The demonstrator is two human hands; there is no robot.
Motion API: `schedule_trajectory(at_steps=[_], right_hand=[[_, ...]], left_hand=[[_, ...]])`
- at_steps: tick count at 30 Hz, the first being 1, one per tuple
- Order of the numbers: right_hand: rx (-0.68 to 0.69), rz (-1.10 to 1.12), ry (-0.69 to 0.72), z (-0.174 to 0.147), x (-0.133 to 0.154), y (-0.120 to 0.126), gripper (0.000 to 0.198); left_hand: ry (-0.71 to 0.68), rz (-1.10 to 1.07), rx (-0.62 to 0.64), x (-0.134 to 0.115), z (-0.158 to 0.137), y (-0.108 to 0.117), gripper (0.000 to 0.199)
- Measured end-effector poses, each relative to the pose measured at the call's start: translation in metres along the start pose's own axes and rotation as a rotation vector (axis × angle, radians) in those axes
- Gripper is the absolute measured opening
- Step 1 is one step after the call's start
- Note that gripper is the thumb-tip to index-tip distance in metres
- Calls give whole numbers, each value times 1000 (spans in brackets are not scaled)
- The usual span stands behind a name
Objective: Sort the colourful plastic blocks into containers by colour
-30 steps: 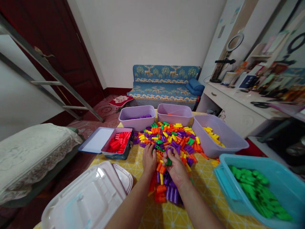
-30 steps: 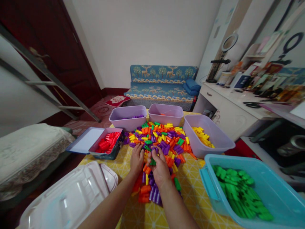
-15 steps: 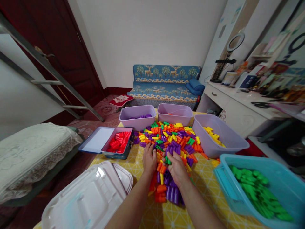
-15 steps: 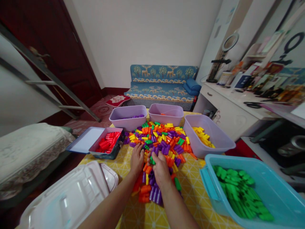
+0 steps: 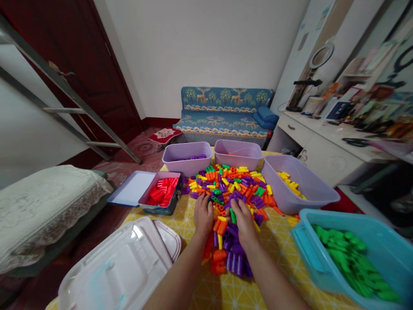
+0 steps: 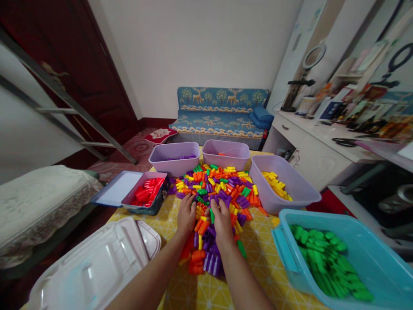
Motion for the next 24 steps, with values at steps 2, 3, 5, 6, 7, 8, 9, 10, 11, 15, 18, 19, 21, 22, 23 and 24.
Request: schedule_trajectory(at_steps=[2, 3, 5, 6, 7, 8, 9, 10, 11, 15, 18, 19, 21, 22, 23, 24], right_hand=[[-48, -143, 150, 11, 10, 9, 42], [-75, -218, 218, 16, 15, 13, 43], [-100, -324, 292, 25, 23, 18, 45], [-91, -347, 292, 29, 24, 19, 46], [-59, -357, 271, 32, 25, 17, 46], [-9, -364, 235, 35, 24, 14, 45], [51, -383, 198, 37, 23, 10, 42], [122, -426, 174, 38, 22, 4, 36], [201, -500, 169, 39, 22, -2, 29], [472, -860, 250, 46, 31, -33, 4], [493, -896, 267, 65, 49, -57, 11], [483, -879, 275, 73, 58, -66, 10], [439, -795, 314, 86, 79, -86, 7], [389, -694, 352, 91, 92, -94, 16], [311, -497, 404, 93, 105, -97, 25], [254, -341, 449, 93, 115, -98, 31]], left_hand=[[-2, 1, 0, 0, 0, 0, 38], [-3, 1, -1, 1, 0, -1, 39], [-3, 2, -1, 2, 0, -1, 39], [-3, 3, 0, 2, 0, -2, 40], [-3, 4, 1, 2, 0, -2, 40], [-4, 6, 2, 2, 0, -3, 40], [-3, 8, 3, 3, 0, -3, 41], [-2, 10, 4, 2, 0, -3, 41], [0, 13, 6, 2, 0, -3, 41], [15, 18, 15, 2, 1, -3, 40], [14, 16, 15, 1, 1, -2, 40], [13, 15, 15, 1, 1, -2, 40], [9, 17, 19, 2, 1, -2, 41], [8, 20, 21, 2, 1, -3, 41], [7, 24, 22, 3, 1, -3, 41], [6, 26, 23, 3, 1, -3, 41]])
Point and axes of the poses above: each hand's wrist, its own z-axis towards the middle knuckle, its own y-axis out of the back of the hand, x = y × z, the point moved 6 cm from there along z, towards the middle knuckle, and after that the axes turned 2 degrees about -x, right-handed, at the moved point
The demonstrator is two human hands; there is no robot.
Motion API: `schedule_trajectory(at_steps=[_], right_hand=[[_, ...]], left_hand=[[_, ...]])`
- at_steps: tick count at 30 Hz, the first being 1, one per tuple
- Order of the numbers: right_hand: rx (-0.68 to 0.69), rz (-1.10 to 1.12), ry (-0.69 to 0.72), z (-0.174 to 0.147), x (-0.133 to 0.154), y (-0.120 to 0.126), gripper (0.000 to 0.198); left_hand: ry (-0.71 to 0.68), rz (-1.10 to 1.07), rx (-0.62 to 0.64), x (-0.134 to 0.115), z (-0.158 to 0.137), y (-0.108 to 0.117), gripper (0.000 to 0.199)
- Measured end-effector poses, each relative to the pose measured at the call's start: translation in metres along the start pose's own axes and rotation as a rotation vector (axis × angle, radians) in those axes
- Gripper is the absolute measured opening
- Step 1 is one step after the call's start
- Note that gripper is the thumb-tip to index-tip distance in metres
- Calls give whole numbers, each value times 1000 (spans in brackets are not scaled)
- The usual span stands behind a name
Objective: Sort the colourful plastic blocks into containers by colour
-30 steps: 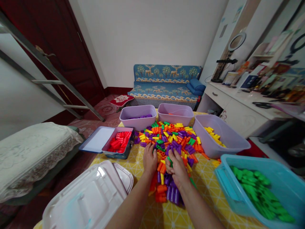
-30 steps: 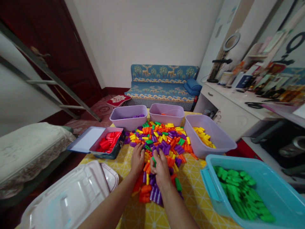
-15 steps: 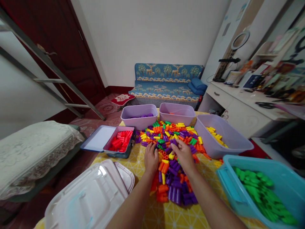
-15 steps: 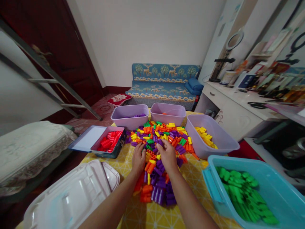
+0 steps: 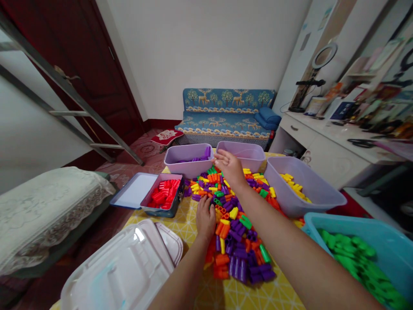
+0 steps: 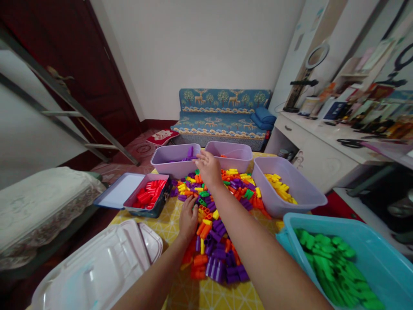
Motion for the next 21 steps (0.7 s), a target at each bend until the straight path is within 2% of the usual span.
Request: schedule_trajectory(at_steps=[2, 4, 7, 11, 15, 18, 21], right_hand=[[-131, 174, 63, -5, 8, 7, 35], [-151, 166, 59, -24, 3, 13, 31], [-201, 80, -19, -63, -28, 36, 26], [-372, -82, -125, -120, -78, 88, 31], [-534, -358, -135, -178, -105, 133, 38], [-566, -492, -98, -217, -113, 149, 39], [-520, -542, -141, -237, -125, 151, 43]], left_hand=[[-5, -1, -5, 0, 0, 0, 41], [-14, -7, -12, 0, 0, 0, 40], [-24, -13, -21, -1, 0, 1, 39], [-22, -25, -34, -2, 0, 3, 38], [-17, -30, -35, -2, -1, 3, 37], [-10, -28, -40, -1, -1, 3, 37], [-11, -24, -38, -1, 0, 3, 38]])
Point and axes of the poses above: each hand's wrist, its own z-axis towards the middle knuckle, its own y-axis out of the back of the hand, x = y × z, the point moved 6 cm from there along z, towards the middle knuckle, and after that the axes turned 2 degrees about -x, right-handed, at the moved point
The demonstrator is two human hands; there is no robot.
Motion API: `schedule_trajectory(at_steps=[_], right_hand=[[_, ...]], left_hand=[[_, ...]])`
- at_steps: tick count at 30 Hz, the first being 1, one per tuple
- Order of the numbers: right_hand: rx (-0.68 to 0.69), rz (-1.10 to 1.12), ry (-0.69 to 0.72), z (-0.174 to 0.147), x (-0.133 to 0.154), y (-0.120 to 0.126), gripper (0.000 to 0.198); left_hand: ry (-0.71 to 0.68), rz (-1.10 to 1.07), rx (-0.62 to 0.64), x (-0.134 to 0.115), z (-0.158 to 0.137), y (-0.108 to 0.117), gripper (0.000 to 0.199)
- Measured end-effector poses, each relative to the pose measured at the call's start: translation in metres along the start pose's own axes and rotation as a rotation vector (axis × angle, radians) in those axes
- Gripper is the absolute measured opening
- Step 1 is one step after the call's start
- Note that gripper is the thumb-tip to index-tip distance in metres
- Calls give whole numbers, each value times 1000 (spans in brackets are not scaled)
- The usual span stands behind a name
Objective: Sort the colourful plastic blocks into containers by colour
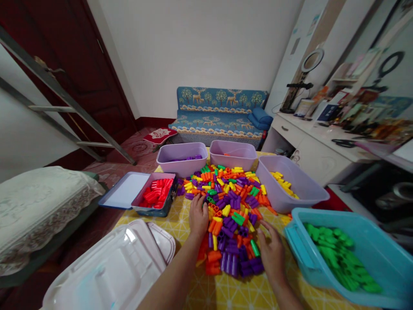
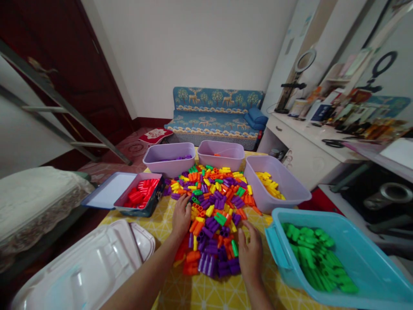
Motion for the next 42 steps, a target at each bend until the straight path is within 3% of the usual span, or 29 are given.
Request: schedule_trajectory(at_steps=[4, 10, 14, 21, 27, 31, 34, 37, 42], right_hand=[[91, -29, 28, 6, 5, -26, 49], [193, -217, 194, 31, 67, -93, 49], [265, -297, 235, 31, 99, -113, 42], [469, -135, 401, 24, 116, -108, 30], [374, -146, 424, 23, 109, -84, 34], [391, -157, 559, -15, 108, -53, 46], [548, -217, 737, -59, 108, -36, 71], [672, -301, 847, -82, 103, -32, 72], [571, -359, 820, -45, 97, -50, 46]], left_hand=[[0, 8, 6, -1, 0, 0, 38], [2, 8, 12, -1, 1, -1, 38], [6, 8, 17, 1, 1, -2, 39], [4, -4, 17, -3, 1, 1, 38], [20, -6, 21, -5, 1, 2, 38], [14, -6, 13, -5, 1, 2, 37], [5, 3, 17, -6, 0, 3, 37], [4, 11, 29, -7, 0, 4, 38], [8, -5, 21, -7, -1, 4, 37]])
Point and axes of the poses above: each hand's wrist, its own z-axis towards the middle knuckle, its own y-axis out of the back of the hand, x = y × z, the point moved 6 cm from there along z, towards the middle knuckle, and after that the axes turned 2 degrees about -x, right-handed, at the moved point
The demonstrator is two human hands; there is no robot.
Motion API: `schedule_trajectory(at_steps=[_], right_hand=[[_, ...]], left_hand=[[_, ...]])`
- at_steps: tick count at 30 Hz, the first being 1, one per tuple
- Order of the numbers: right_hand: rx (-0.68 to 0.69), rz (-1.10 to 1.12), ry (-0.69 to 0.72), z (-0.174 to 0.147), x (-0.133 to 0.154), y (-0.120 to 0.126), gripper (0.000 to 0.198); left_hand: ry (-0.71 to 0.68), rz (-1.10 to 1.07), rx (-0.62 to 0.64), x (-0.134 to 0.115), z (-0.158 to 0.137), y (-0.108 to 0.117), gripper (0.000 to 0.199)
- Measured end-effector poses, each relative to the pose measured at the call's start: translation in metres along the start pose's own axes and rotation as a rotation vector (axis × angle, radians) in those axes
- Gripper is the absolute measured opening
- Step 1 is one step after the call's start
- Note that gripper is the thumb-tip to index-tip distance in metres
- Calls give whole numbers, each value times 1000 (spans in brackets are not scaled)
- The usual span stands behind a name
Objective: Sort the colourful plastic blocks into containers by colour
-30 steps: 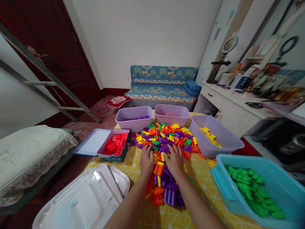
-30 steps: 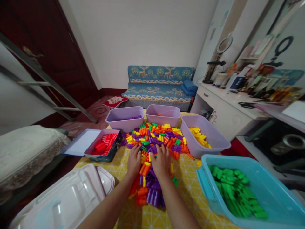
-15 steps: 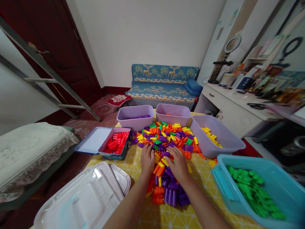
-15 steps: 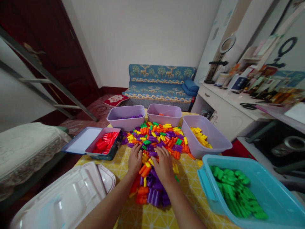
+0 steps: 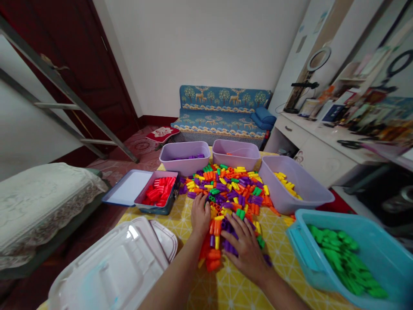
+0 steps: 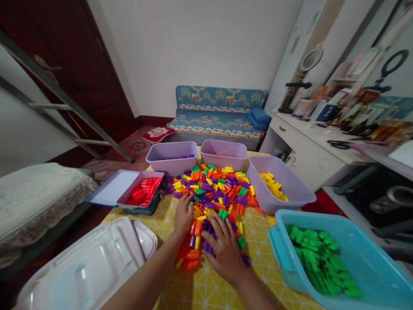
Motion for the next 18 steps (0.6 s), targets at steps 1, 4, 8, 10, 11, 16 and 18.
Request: schedule_trajectory(at_steps=[1, 4, 8, 10, 11, 16, 18], right_hand=[[-36, -9, -37, 10, -11, 0, 42], [-146, -52, -191, 39, -50, -2, 40], [-204, -102, -425, 61, -89, -8, 42], [-214, -126, -528, 65, -94, -11, 44], [-208, -138, -567, 65, -92, -12, 47], [-127, -95, -490, 63, -52, -24, 60], [-148, -20, -425, 60, -39, -25, 52]], left_hand=[[6, -7, -4, 1, 0, 0, 37], [22, -18, -11, 3, 0, -1, 36], [28, -16, -14, 4, 1, -2, 36], [20, -18, -19, 3, 1, -1, 36], [14, -18, -19, 3, 1, -1, 36], [-5, 3, -15, 1, 0, -1, 37], [-4, 6, -15, 0, 0, -1, 36]])
Point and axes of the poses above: each hand's wrist, its own z-axis towards the middle knuckle, its own y-axis out of the back of the hand, x = y × z, the point moved 6 cm from there along z, towards the middle knuckle, and after that the axes turned 2 degrees about -x, right-handed, at the moved point
